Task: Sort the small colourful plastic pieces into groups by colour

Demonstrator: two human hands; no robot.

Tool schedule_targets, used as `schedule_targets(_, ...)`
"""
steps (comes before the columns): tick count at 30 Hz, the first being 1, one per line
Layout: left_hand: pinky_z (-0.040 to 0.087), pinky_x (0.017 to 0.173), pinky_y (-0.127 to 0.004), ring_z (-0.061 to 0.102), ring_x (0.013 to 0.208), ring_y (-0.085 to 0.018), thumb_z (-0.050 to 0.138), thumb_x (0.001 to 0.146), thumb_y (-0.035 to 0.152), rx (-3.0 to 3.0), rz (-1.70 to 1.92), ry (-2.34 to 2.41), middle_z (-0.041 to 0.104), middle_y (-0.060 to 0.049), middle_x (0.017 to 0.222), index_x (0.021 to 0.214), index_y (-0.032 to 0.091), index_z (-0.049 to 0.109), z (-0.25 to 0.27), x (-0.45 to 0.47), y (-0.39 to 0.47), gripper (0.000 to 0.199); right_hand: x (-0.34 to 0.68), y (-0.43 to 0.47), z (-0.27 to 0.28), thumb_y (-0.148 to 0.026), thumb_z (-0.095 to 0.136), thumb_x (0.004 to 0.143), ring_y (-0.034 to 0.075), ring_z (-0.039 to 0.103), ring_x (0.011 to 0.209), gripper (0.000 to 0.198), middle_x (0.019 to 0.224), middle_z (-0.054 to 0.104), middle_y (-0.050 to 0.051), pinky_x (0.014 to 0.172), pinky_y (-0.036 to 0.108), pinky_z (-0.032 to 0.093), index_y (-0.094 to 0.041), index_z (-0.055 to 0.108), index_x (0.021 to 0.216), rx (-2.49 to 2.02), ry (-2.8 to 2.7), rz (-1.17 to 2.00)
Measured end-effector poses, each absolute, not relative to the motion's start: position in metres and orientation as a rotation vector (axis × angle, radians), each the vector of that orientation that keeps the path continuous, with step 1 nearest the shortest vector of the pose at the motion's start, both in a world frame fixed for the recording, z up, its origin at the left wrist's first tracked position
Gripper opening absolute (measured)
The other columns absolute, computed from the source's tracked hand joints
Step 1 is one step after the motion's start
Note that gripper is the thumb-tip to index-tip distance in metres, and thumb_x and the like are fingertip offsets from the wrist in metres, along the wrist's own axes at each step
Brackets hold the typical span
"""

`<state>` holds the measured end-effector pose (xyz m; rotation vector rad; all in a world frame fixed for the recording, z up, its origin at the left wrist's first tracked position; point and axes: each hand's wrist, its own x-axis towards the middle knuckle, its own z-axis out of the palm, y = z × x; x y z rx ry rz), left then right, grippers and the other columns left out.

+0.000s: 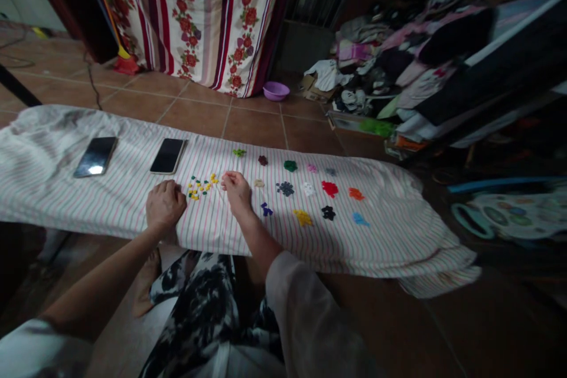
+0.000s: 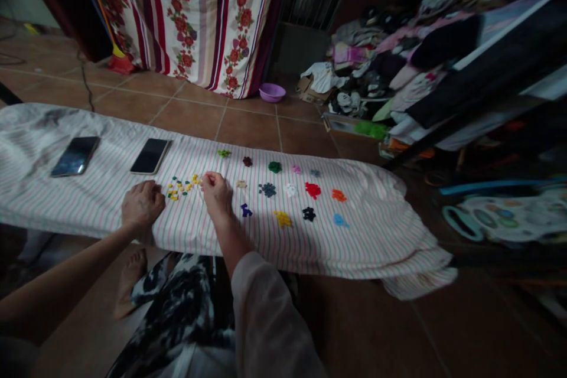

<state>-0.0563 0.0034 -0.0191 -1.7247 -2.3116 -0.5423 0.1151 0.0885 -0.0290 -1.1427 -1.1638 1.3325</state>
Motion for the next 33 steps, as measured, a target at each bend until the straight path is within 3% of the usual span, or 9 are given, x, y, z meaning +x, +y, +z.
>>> schedule_targets(14,0.04,0.081,-0.035,0.057,0.096,-0.026,0.039,0.081,0.027,-1.725,-0.472,-2.383,0.064,-0.011,0.098,0.092,0.015,0.058,-0.01,-0.053,0.001,0.025,0.18,0.074,-0.003,-0.029,0.07,0.066,0.012,0.065,0.067,0.023,0.08,0.068,0.001,0.06,0.023,0.049,-0.019,0.061,0.083,-1.082,-0.945,1.448)
schedule_targets(24,0.041,0.084,-0.035,0.056,0.101,-0.026,0.038,0.084,0.03,-1.734,-0.419,-2.441,0.064,-0.013,0.104,0.099,0.012,0.057,0.0,-0.046,-0.005,0.03,0.263,0.07,0.0,-0.034,0.068,0.065,0.012,0.062,0.067,0.025,0.072,0.065,-0.001,0.058,0.022,0.047,-0.019,0.062,0.084,-1.193,-1.005,1.229)
schedule_targets(33,0.043,0.085,-0.037,0.057,0.101,-0.028,0.032,0.084,0.032,-1.765,-0.317,-2.432,0.064,-0.014,0.105,0.099,0.014,0.058,0.002,-0.047,-0.005,0.035,0.376,0.074,-0.014,-0.035,0.064,0.061,0.008,0.05,0.052,0.027,0.063,0.058,-0.004,0.048,0.02,0.039,-0.018,0.062,0.082,-1.361,-0.909,0.862)
